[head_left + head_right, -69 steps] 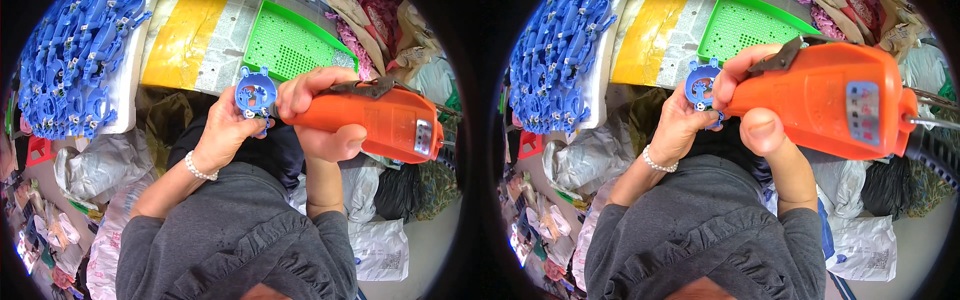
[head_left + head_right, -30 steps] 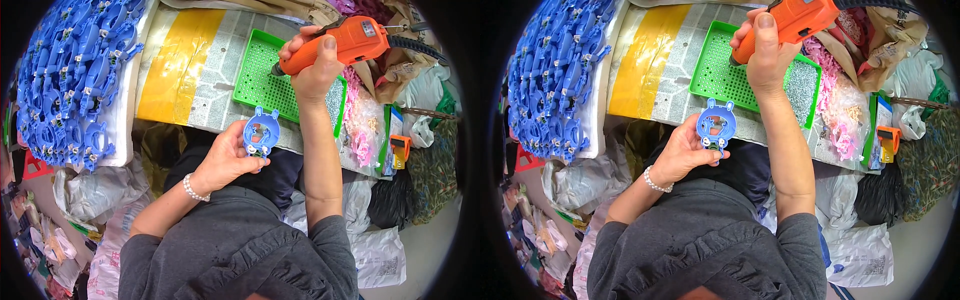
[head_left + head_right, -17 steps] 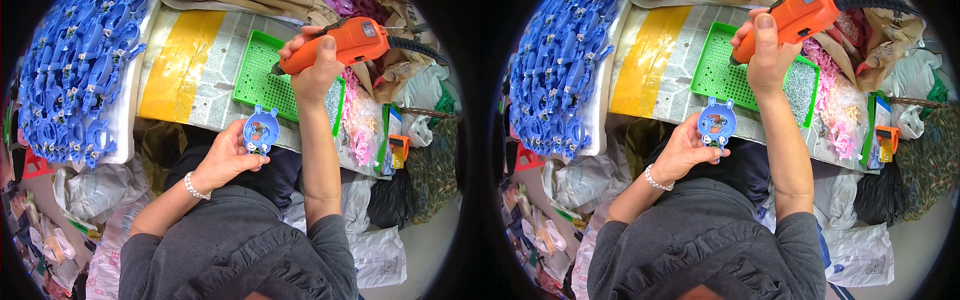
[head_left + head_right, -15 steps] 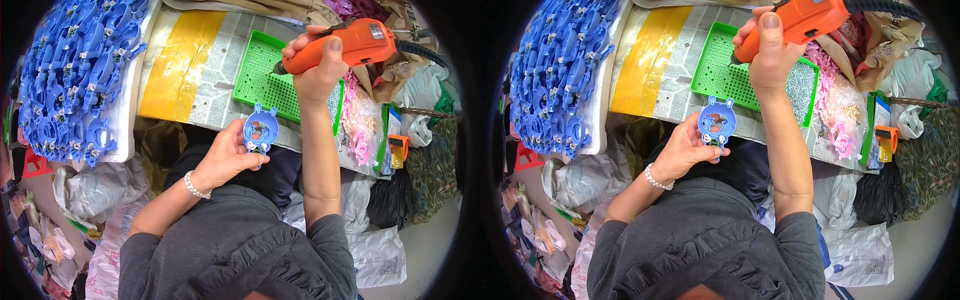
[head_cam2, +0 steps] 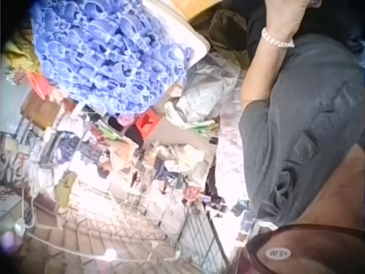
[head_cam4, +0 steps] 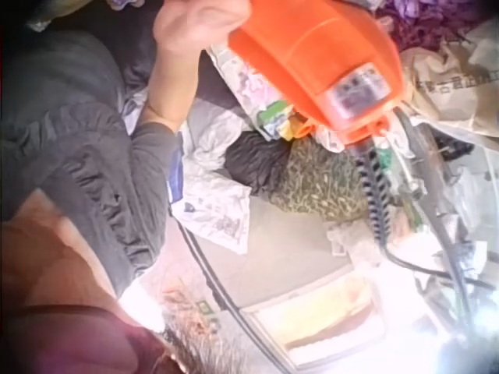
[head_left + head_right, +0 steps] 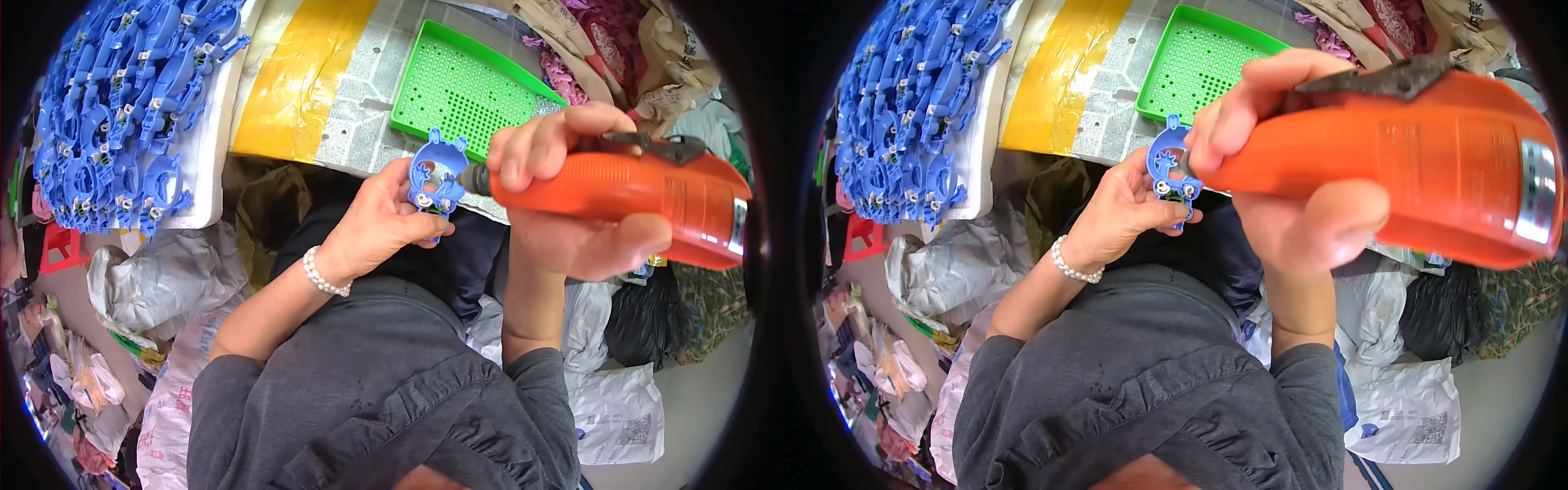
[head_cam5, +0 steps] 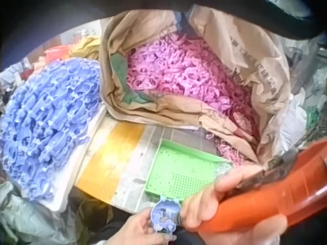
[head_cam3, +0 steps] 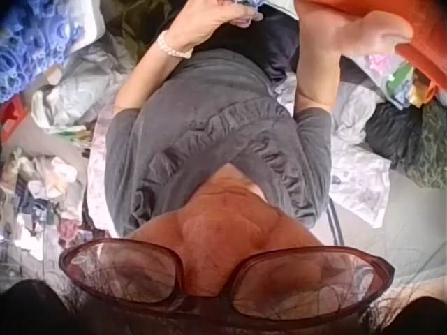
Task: Assembling small blue plastic toy components using an electric screwdriver at a factory workbench.
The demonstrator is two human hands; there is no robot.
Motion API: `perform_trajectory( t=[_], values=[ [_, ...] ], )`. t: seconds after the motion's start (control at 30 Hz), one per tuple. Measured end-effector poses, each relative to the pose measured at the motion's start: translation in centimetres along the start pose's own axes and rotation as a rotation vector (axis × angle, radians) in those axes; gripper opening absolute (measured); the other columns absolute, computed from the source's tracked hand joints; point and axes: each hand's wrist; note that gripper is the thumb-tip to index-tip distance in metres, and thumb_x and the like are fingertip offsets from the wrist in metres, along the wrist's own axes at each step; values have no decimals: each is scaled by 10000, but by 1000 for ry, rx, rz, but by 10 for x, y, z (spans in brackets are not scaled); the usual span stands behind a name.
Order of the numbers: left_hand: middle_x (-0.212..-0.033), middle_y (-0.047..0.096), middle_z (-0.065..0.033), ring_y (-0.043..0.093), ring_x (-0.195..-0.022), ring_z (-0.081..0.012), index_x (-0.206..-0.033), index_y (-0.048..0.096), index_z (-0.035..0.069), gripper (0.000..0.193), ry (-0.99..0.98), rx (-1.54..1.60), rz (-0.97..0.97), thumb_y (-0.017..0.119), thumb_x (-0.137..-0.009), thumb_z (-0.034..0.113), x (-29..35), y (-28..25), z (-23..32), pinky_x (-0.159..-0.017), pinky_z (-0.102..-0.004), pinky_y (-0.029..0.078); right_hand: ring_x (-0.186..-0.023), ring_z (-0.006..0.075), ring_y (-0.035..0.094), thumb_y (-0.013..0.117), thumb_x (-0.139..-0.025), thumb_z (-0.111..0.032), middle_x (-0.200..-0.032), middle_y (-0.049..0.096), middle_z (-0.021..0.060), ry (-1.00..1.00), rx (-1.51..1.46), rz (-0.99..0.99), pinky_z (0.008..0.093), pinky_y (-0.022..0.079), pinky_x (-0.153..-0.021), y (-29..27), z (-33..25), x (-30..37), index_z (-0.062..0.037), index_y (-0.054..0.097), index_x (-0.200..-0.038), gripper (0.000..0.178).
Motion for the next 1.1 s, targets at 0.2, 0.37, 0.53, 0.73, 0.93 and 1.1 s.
perform_trajectory(
  t=[0.2,0.37,0.53,0.73,0.93,1.1],
  values=[
    [-947,585,-77,626,-749,-120,-1189,392,-28,541,47,-3,4,669,-724,-20,1,6,1,-600,-232,521,-658,189,545,497,-718,-765,-835,551,63,-26,22,-2,366,453,-643,8,8,13,-13,437,-1164,876],
    [-954,587,-81,625,-753,-121,-1185,395,-27,535,49,6,11,666,-724,-30,4,9,1,-600,-232,517,-650,182,537,494,-707,-776,-824,548,52,-14,29,20,360,448,-633,10,10,19,-20,439,-1167,887],
    [-944,596,-65,626,-760,-116,-1183,403,-8,498,28,27,16,648,-750,-19,7,12,4,-587,-228,514,-644,175,531,492,-697,-786,-817,546,44,21,40,91,354,444,-625,13,16,24,-31,443,-1164,889],
    [-885,602,-53,611,-725,-96,-1143,452,-1,423,131,-67,96,645,-767,-12,5,17,-7,-555,-216,507,-629,179,533,547,-671,-771,-782,540,46,16,66,112,346,449,-614,15,16,27,-36,460,-1109,860],
    [-879,602,-53,611,-718,-97,-1149,454,-10,437,140,-102,168,658,-762,1,6,15,-10,-557,-220,509,-623,190,543,604,-643,-744,-769,537,67,118,210,223,344,457,-604,28,15,36,-13,466,-1060,853],
    [-901,605,-51,620,-717,-106,-1161,447,8,445,130,-13,120,643,-761,-9,16,11,1,-548,-221,504,-675,183,537,597,-666,-739,-833,538,57,-46,5,-89,338,434,-629,14,20,20,-5,441,-1148,891]
  ],
)
Point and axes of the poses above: each hand's wrist, its own x-axis away from the middle knuckle, its own y-axis out of the palm, z = x × y
